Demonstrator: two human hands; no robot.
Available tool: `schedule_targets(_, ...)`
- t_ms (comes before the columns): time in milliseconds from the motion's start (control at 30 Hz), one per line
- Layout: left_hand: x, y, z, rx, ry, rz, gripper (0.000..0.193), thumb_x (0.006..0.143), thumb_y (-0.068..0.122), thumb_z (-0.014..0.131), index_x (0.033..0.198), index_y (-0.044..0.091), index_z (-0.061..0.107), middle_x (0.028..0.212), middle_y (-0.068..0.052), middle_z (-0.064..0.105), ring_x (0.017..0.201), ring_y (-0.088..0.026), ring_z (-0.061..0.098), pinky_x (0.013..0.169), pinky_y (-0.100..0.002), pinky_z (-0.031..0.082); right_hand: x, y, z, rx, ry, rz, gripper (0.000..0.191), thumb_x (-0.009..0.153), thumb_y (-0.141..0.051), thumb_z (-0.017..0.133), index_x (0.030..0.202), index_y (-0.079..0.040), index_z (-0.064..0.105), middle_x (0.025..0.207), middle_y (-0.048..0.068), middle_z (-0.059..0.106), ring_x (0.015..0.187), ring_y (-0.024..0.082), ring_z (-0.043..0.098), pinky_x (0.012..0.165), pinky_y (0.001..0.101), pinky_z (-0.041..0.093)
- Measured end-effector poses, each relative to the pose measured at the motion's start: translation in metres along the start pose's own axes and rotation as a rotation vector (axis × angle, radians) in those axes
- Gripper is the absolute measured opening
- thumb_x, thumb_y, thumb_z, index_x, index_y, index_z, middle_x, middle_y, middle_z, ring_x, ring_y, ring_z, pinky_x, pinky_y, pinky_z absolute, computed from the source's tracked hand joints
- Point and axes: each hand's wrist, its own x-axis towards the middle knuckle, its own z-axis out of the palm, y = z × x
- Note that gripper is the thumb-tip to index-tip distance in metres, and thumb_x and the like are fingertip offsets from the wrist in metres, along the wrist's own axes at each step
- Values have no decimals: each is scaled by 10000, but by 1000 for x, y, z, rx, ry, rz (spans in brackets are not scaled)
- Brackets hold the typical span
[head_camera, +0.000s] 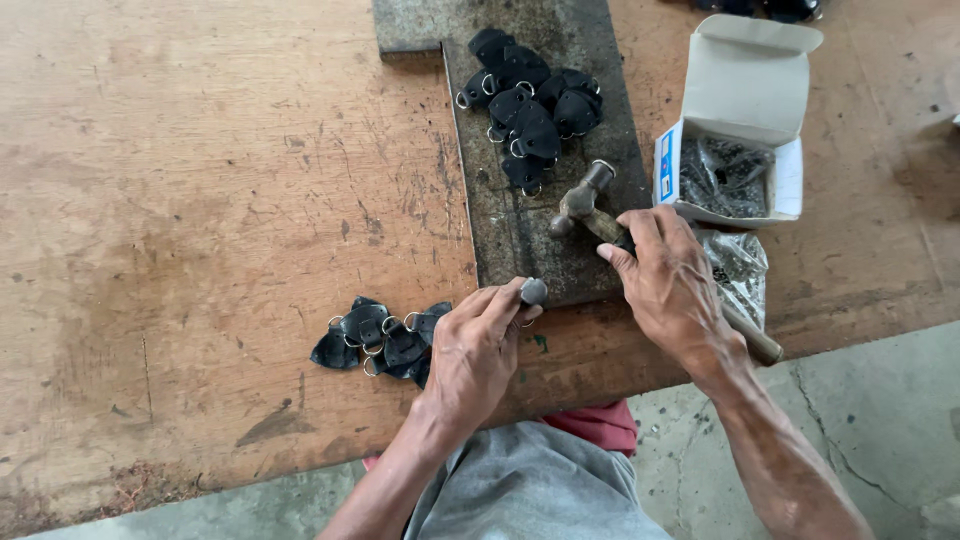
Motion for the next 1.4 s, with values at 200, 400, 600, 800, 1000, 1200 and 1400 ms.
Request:
schedule_targets(200,-4,-3,8,43,62,65,304,902,41,714,1195,14,639,1051,-151,718,956,-334,696,769,-423,568,-23,-5,-37,266,-151,145,336,973,-356,626,1130,-59,641,847,79,602,771,192,567,673,417,510)
schedule_targets(400,-3,-8,20,78,104,75,244,930,116,701,1155,50,632,977,-119,706,900,-314,694,692,-416,557,-59,-11,-64,394,-298,190,283,982,-316,499,1116,-112,643,700,22,651,535,118,593,447,279,522)
schedule_targets(600,-3,-11,24,65,126,82,239,945,134,693,1160,49,636,968,-122,705,879,-310,692,675,-415,556,-89,2,-106,944,163,-223,262,1054,-267,507,1163,-70,642,797,57,617,585,127,548,465,256,502)
schedule_targets(800,-3,-11,23,35,119,83,235,955,122,678,1170,41,630,1005,-127,711,916,-314,696,698,-412,569,-89,-9,-134,1104,429,-761,332,1042,-306,518,1225,-41,601,856,125,638,639,196,612,524,329,527)
schedule_targets(1000,-4,-9,22,44,118,78,229,951,106,664,1167,37,628,1004,-134,709,927,-327,697,709,-425,574,-66,-41,-81,151,7,-390,421,1031,-346,529,1287,-13,561,915,193,659,693,265,676,583,402,551)
schedule_targets(1200,5,-15,15,-159,45,-201,82,1031,83,601,1077,30,559,926,-166,679,845,-366,679,709,-457,539,-63,-18,-76,124,44,-218,459,990,-215,613,1432,-120,530,1120,165,709,883,244,694,694,396,583)
schedule_targets(1400,1,-11,4,-283,-39,-173,262,960,-69,559,1174,19,436,1006,-178,537,819,-342,586,745,-448,530,-30,-5,-19,-26,-26,-23,578,933,-178,701,1482,-177,520,844,83,626,668,215,611,575,368,559)
